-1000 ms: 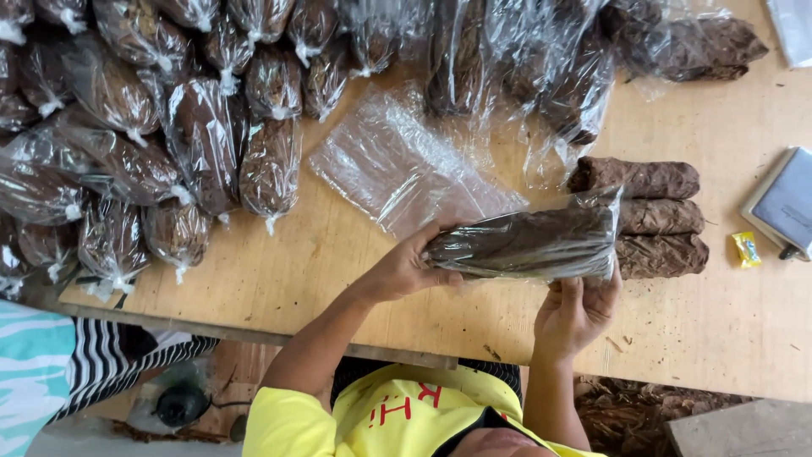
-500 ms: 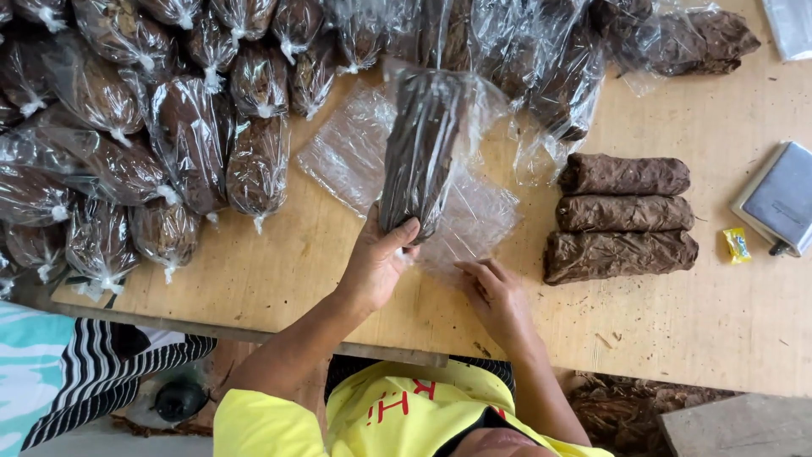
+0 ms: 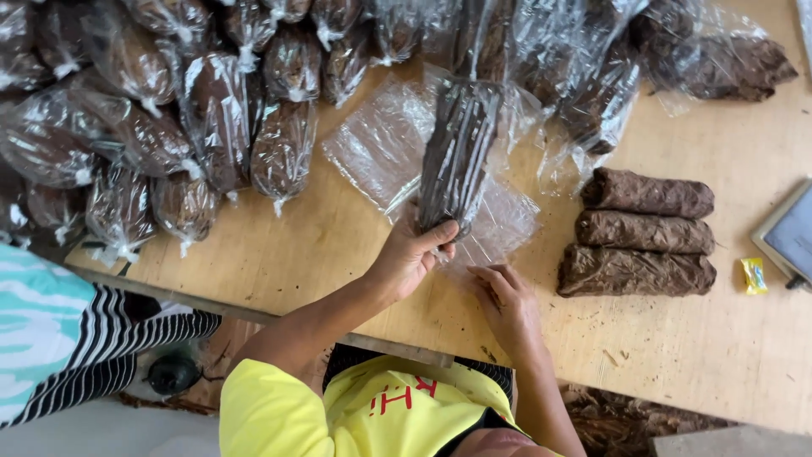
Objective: The person places cylindrical brown food items into clear plastic bags, folds the top, and ties each bag with a white twist tie. The person repeats this process for multiple items, stacking the finished packages on the table.
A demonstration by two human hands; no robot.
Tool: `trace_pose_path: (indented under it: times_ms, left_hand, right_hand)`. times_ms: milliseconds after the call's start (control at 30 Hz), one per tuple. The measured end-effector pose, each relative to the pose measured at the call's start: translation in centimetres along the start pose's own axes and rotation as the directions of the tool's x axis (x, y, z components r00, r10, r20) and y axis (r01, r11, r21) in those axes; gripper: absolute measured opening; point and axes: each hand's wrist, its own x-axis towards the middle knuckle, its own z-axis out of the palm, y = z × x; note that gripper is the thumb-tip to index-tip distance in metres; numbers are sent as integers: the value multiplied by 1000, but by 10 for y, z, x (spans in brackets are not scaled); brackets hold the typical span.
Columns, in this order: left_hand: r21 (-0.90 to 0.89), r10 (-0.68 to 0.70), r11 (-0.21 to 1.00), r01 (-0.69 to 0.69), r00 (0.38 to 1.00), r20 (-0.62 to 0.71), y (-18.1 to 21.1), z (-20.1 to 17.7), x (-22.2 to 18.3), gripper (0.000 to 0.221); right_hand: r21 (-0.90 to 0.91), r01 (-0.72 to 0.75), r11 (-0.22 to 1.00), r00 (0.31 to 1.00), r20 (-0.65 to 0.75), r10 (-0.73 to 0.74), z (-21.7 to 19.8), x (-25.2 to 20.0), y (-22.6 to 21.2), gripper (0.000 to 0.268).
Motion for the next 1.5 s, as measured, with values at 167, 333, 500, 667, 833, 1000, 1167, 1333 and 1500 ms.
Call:
trace_pose_path:
  times_ms: [167, 333, 500, 667, 833, 1000, 1167, 1333, 1500]
  left_hand:
    - [-5, -48, 999, 48, 999, -25, -35, -27, 9, 28]
    - [8, -67, 998, 67, 998, -2, -34, -27, 5, 28]
    - [20, -65, 998, 65, 998, 7, -29, -26, 5, 29]
    - [-16, -54, 998, 54, 999, 1, -27, -26, 2, 36]
    - [-38, -159, 985, 166, 977, 145, -36, -41, 5, 56]
    - [102, -114, 990, 99, 980, 165, 2, -32, 7, 70]
    - [116, 351, 916, -383, 908, 227, 116, 3, 60, 71]
    - [0, 471, 869, -495, 827, 308, 128, 15, 68, 56]
    - [490, 49, 804, -338, 858, 512, 50, -8, 34, 17]
  right_hand:
    - [-26, 27, 999, 1000, 1, -27, 2, 0, 2, 23]
    - [-112, 82, 990, 997, -4, -83, 6, 0, 4, 20]
    - [-123, 47, 991, 999, -4, -48, 5, 0, 2, 19]
    - [-103, 55, 993, 998, -2, -55, 5, -1, 5, 19]
    - [-181, 100, 978, 994, 61, -90, 8, -4, 14, 21]
    - [-161, 90, 983, 995, 59, -81, 7, -2, 9, 23]
    - [-162, 60, 985, 995, 92, -45, 5, -5, 5, 23]
    - [-102, 74, 992, 996, 47, -69, 2, -4, 3, 23]
    - [-153, 120, 981, 993, 39, -116, 6, -4, 6, 22]
